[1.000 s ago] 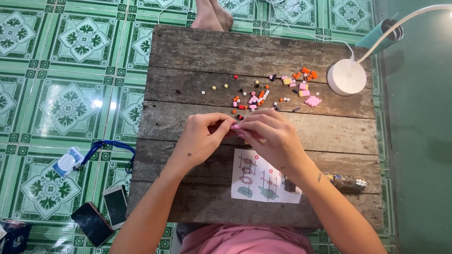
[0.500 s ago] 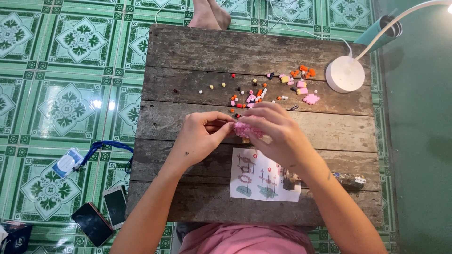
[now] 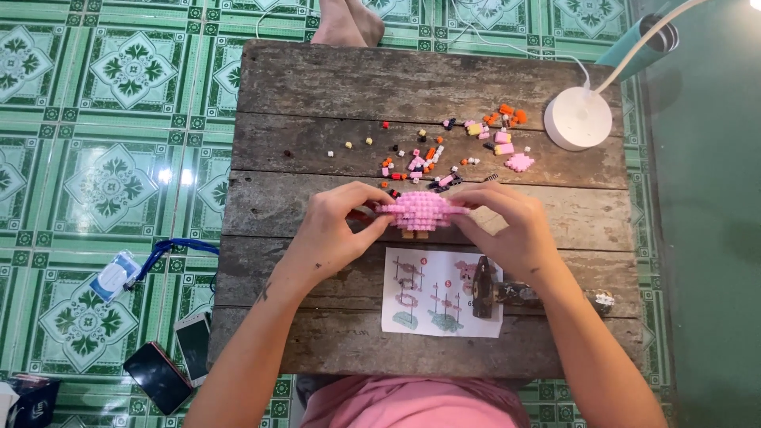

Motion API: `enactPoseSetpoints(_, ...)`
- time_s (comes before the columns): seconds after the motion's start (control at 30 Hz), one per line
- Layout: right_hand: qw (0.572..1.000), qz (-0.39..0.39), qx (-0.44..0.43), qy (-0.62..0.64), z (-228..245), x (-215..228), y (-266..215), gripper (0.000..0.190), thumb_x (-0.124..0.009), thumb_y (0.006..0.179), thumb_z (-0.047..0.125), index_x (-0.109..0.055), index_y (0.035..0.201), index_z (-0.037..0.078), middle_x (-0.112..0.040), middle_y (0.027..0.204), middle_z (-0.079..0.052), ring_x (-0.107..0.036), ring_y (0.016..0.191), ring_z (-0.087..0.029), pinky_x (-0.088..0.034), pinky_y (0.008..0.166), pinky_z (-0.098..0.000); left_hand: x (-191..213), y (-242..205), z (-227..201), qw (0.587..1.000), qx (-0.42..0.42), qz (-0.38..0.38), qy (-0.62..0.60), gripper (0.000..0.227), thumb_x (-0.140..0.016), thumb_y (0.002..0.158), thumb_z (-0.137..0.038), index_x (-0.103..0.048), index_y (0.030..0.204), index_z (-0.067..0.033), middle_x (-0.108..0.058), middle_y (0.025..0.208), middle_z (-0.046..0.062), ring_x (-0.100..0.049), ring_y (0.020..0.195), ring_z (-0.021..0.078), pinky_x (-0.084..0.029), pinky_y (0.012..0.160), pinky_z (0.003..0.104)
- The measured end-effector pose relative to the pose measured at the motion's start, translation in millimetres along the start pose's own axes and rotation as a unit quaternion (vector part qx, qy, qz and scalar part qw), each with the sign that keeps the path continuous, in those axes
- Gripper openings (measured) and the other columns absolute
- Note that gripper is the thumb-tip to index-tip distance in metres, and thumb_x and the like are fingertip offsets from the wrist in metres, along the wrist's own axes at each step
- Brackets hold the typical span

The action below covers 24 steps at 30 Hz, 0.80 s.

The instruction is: Assembling a small pink toy figure using micro building blocks while following a printed instruction sheet.

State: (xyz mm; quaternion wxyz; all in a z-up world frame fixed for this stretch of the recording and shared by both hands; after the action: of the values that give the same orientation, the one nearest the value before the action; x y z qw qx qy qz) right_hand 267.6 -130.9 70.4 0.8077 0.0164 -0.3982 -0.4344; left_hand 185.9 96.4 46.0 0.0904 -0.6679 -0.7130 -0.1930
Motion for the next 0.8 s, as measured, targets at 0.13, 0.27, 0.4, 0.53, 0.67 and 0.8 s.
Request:
enactPoseSetpoints(0.13,0.999,-0.003,-0.003,0.044,1,-1,1,0.019,-0.088,0.096,0.0,-0.086,0.111,0.011,-0.085,0.102,-0.006,-0.082,0.09,-0.025,-0.065,0.087,-0.0394,-4,1,-8,0.999,-0.021,0.021,0.019,0.035,-0.086,0.097,-0.005,-0.08,0.131,-0.0109,-0.081,0.125,0.015,-0.08,0.117,0.0382,-0.072,0.089,0.048)
enactPoseSetpoints(0.27,0.998,-0.009,-0.006,0.061,1,0,2,0.019,-0.087,0.095,-0.003,-0.086,0.111,0.008,-0.085,0.101,-0.008,-0.082,0.089,-0.027,-0.067,0.085,-0.0383,-6,4,-5,0.999,-0.016,0.039,-0.001,0.048,-0.089,0.094,-0.004,-0.076,0.14,-0.0083,-0.082,0.129,0.021,-0.079,0.121,0.0449,-0.069,0.092,0.053)
enactPoseSetpoints(0.4,0.997,-0.002,-0.009,0.075,0,-1,1,0.019,-0.087,0.095,-0.004,-0.086,0.112,0.005,-0.084,0.102,-0.01,-0.082,0.09,-0.028,-0.068,0.085,-0.0378,-9,4,-8,0.998,-0.044,0.046,0.006,0.059,-0.09,0.09,-0.001,-0.072,0.146,-0.0098,-0.08,0.136,0.021,-0.076,0.126,0.0469,-0.067,0.098,0.058)
enactPoseSetpoints(0.53,0.996,0.006,-0.02,0.09,-3,-3,1,0.022,-0.084,0.096,-0.007,-0.085,0.116,0.004,-0.083,0.104,-0.013,-0.082,0.093,-0.029,-0.068,0.087,-0.0379,-18,3,-2,0.998,-0.049,0.041,0.008,0.061,-0.088,0.094,-0.002,-0.069,0.151,-0.0111,-0.079,0.138,0.019,-0.075,0.13,0.0458,-0.064,0.105,0.058)
enactPoseSetpoints(0.67,0.995,0.006,-0.029,0.099,-4,-3,-1,0.022,-0.083,0.096,-0.009,-0.084,0.116,0.001,-0.082,0.105,-0.015,-0.082,0.094,-0.03,-0.069,0.089,-0.0383,-21,3,-9,0.998,-0.043,0.042,-0.031,0.067,-0.091,0.095,-0.009,-0.065,0.157,-0.0136,-0.076,0.147,0.02,-0.071,0.138,0.0456,-0.057,0.115,0.06)
enactPoseSetpoints(0.8,0.994,0.007,-0.037,0.106,-4,-2,-2,0.022,-0.082,0.096,-0.011,-0.084,0.116,-0.001,-0.082,0.105,-0.016,-0.082,0.095,-0.03,-0.07,0.089,-0.0384,-27,1,-7,0.998,-0.047,0.039,-0.036,0.065,-0.09,0.097,-0.01,-0.065,0.156,-0.0156,-0.075,0.149,0.016,-0.069,0.142,0.043,-0.054,0.119,0.06)
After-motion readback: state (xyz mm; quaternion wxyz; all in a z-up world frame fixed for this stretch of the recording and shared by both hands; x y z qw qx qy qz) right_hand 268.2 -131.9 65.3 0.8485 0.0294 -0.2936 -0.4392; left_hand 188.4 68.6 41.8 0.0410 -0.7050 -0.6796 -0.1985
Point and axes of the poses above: each hand's wrist, its own y-axis towards the middle knuckle, its own x-axis out of the back of the hand, z = x × y, the point moved 8 cm from there along y, towards the middle knuckle
